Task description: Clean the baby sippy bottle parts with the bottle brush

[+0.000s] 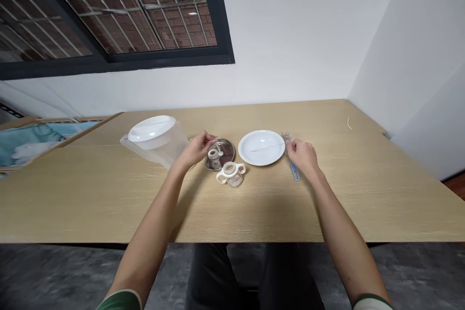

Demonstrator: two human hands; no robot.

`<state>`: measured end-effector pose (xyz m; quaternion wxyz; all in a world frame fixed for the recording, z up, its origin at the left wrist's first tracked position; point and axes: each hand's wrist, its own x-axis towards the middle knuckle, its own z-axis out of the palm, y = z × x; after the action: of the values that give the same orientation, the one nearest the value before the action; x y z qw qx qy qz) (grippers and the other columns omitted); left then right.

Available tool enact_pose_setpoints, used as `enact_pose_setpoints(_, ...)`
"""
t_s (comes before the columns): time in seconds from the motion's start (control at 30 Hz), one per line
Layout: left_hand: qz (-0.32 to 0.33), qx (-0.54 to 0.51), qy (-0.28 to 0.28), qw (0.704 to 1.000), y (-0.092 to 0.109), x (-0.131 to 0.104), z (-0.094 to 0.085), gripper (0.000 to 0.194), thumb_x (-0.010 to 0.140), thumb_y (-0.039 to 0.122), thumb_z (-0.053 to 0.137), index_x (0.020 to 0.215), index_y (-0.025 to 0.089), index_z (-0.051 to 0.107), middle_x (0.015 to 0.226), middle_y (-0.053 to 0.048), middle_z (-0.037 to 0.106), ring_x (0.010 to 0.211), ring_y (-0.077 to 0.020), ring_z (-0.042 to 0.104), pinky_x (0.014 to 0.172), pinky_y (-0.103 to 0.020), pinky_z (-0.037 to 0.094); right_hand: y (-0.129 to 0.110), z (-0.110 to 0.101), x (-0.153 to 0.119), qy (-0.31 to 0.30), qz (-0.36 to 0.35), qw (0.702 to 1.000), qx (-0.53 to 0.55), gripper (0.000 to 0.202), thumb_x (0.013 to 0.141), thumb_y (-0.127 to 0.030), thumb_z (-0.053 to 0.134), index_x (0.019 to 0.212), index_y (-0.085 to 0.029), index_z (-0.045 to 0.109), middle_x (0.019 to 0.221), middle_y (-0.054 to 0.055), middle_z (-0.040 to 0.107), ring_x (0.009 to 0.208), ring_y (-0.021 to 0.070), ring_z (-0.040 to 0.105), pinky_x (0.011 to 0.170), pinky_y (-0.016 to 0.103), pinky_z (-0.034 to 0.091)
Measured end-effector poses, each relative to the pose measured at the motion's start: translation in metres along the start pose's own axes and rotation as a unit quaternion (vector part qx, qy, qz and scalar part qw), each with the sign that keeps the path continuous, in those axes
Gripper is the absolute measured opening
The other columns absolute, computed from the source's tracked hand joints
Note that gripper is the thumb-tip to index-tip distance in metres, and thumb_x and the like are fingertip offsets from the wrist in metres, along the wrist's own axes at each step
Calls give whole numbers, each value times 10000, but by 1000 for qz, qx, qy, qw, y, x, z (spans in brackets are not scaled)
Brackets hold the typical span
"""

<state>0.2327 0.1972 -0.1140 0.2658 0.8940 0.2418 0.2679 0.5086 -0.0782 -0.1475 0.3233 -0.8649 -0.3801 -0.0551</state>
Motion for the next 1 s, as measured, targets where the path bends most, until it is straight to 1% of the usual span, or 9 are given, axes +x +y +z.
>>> enact_pose_setpoints(0.1, 14, -125, 33, 992, 16, -11, -12, 268, 865, 426, 670, 921, 194, 548, 1190, -136, 699, 1029, -232, 695, 913, -382, 549, 0, 0, 0, 0, -1, 1000, -2, 414, 944, -481, 456, 662, -199, 567, 650, 60, 618, 618, 164, 474, 621, 294, 271)
enact_pose_setpoints(0.2, 14, -220, 65, 973, 38, -21, -23, 436, 755, 439, 802, 1020, 186, 564, 1159, -120, 697, 962, -211, 706, 862, -359, 579, 0, 0, 0, -2, -2, 1000, -3, 422, 940, -497, 446, 661, -203, 564, 648, 64, 611, 619, 168, 468, 622, 297, 267)
enact_pose_setpoints(0.33, 27, -275, 61, 959, 67, -33, -31, 497, 704, 444, 858, 1025, 185, 581, 1138, -104, 696, 850, -175, 713, 776, -323, 598, -2, -2, -2, -5, 0, 1000, -2, 428, 938, -504, 433, 658, -208, 565, 645, 63, 610, 623, 172, 468, 626, 298, 266)
enact_pose_setpoints(0.43, 33, -289, 54, 955, 79, -38, -31, 477, 711, 429, 864, 1027, 183, 604, 1141, -104, 701, 816, -165, 712, 730, -300, 598, -3, -2, -2, -6, 3, 1000, -5, 434, 941, -502, 432, 659, -203, 573, 647, 65, 613, 622, 170, 473, 624, 299, 266)
enact_pose_setpoints(0.53, 37, -307, 47, 950, 81, -41, -29, 439, 718, 385, 869, 1016, 177, 622, 1132, -103, 710, 805, -161, 715, 713, -283, 597, -3, -2, -2, -3, -1, 1000, -7, 433, 943, -496, 435, 658, -201, 572, 650, 67, 613, 619, 168, 471, 621, 301, 265)
enact_pose_setpoints(0.7, 20, -340, 14, 940, 75, -44, -23, 405, 720, 310, 878, 999, 163, 624, 1130, -104, 715, 827, -154, 719, 748, -268, 595, -2, -2, -2, 5, -7, 1000, -3, 426, 934, -503, 445, 640, -209, 535, 634, 56, 603, 609, 164, 448, 619, 300, 256)
enact_pose_setpoints(0.83, 14, -344, -14, 939, 73, -46, -16, 389, 724, 297, 873, 995, 161, 628, 1145, -105, 711, 802, -139, 706, 729, -257, 583, -3, -1, -2, 7, -9, 1000, -4, 418, 928, -498, 447, 635, -210, 525, 630, 56, 598, 603, 164, 445, 617, 302, 248)
enact_pose_setpoints(0.9, 16, -330, -39, 943, 72, -48, -12, 405, 713, 310, 877, 1006, 168, 636, 1125, -99, 717, 817, -152, 702, 741, -277, 584, -3, -1, -2, 6, -9, 1000, -3, 418, 925, -503, 444, 636, -212, 525, 628, 56, 593, 600, 165, 441, 614, 303, 244)
enact_pose_setpoints(1.0, 21, -262, -75, 962, 69, -50, -3, 428, 699, 343, 880, 1035, 177, 672, 1091, -94, 729, 920, -199, 697, 833, -330, 577, -2, -1, -2, 4, -8, 1000, -2, 420, 921, -508, 438, 630, -216, 516, 618, 51, 582, 593, 164, 429, 611, 304, 238)
